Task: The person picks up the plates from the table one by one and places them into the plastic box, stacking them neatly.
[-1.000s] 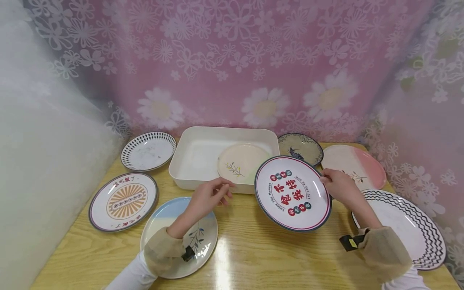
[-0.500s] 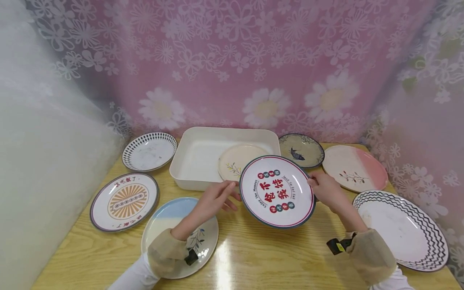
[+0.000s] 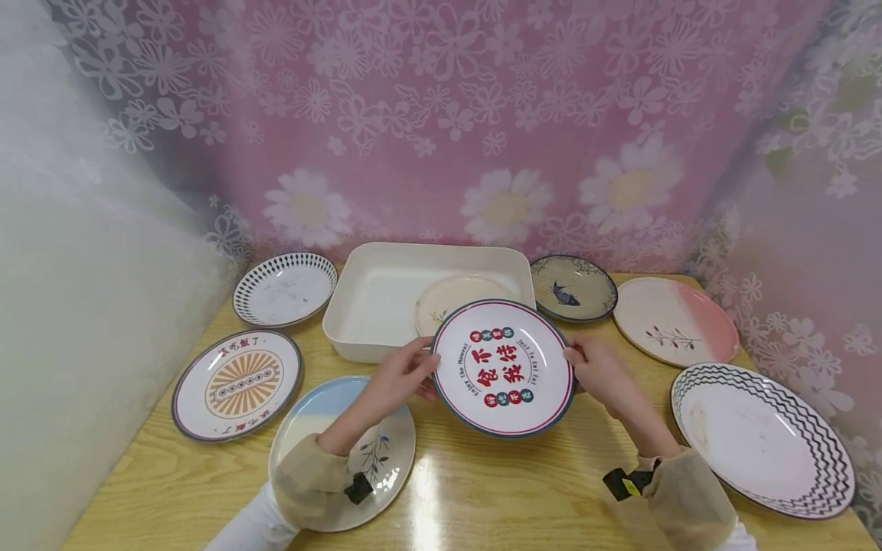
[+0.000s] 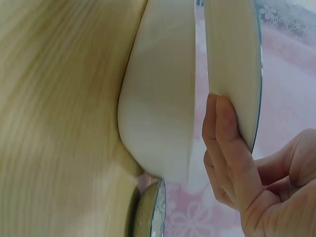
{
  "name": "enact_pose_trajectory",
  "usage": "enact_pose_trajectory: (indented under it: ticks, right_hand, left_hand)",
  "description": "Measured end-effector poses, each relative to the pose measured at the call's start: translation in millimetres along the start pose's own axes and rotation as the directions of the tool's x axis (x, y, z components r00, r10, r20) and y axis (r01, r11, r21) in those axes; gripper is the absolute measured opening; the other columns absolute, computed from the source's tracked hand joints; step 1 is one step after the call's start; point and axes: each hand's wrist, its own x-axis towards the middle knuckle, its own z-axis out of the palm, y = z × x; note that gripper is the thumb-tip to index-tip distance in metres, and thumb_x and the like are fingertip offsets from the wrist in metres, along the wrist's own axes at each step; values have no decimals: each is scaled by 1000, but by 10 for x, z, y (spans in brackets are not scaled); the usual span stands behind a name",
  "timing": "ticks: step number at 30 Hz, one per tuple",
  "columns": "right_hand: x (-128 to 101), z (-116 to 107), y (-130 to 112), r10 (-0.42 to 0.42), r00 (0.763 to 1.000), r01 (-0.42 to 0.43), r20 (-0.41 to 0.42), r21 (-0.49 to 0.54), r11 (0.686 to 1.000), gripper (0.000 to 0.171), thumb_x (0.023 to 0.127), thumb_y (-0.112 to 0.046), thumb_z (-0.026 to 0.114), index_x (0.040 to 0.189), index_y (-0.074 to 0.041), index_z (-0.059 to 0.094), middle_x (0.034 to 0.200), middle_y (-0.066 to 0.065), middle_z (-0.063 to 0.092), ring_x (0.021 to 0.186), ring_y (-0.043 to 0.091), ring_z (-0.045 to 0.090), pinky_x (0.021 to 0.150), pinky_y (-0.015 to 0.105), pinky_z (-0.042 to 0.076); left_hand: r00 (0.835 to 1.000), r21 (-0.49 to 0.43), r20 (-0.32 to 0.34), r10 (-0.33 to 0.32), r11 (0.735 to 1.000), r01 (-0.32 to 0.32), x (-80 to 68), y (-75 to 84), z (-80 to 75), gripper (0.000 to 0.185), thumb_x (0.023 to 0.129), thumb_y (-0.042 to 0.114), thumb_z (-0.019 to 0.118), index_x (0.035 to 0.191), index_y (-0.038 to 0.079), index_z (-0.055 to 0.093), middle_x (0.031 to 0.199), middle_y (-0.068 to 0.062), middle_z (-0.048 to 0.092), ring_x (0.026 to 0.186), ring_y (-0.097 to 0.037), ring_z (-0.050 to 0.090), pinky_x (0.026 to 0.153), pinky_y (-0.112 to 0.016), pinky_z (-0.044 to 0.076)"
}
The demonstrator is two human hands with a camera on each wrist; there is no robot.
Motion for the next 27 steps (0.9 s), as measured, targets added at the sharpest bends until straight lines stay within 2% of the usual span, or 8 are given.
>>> enact_pose_trajectory:
  ticks: [5, 11, 15, 21, 27]
  right_hand:
    - [-33, 121, -15, -16, 1000, 14, 24, 81, 997, 33, 111, -7, 30, 126, 21, 41, 101, 22, 62, 79, 17, 65, 68, 33, 62]
    - [-57, 226, -50, -9, 1000, 8, 10, 120, 993, 34, 110, -7, 33, 129, 20, 41, 104, 23, 61, 79, 16, 64, 68, 31, 62]
    - [-74, 269, -91, 12, 1000, -13, 11, 125, 992, 36, 111, -10, 34, 132, 19, 40, 107, 24, 60, 82, 16, 61, 67, 29, 60]
    - [-74, 326, -113, -2, 1000, -1, 18, 149, 989, 38, 111, -10, 35, 134, 20, 39, 106, 23, 61, 80, 15, 61, 66, 27, 59]
    - [-74, 367, -122, -7, 999, 1, 32, 189, 982, 38, 111, -10, 36, 135, 19, 39, 103, 17, 61, 79, 14, 60, 66, 26, 59]
  left_hand:
    - [999, -8, -23, -39, 999, 39, -39, -21, -94, 44, 107, 20, 51, 148, 5, 47, 104, -16, 74, 72, -23, 73, 74, -51, 62]
    - [997, -12, -33, -71, 997, 70, -65, -52, -186, 46, 108, 21, 50, 150, 5, 45, 111, -18, 72, 75, -18, 71, 74, -48, 63]
    - [996, -30, -26, -87, 996, 86, -61, -75, -240, 47, 107, 21, 51, 151, 4, 44, 106, -18, 72, 75, -18, 70, 71, -42, 64]
    - [992, -56, -7, -128, 990, 127, -73, -62, -325, 48, 107, 17, 52, 152, 3, 43, 104, -18, 71, 76, -17, 70, 68, -33, 63]
    - [990, -76, 11, -141, 987, 141, -100, -48, -396, 48, 105, 13, 54, 151, 3, 44, 95, -17, 72, 70, -16, 69, 67, -33, 63]
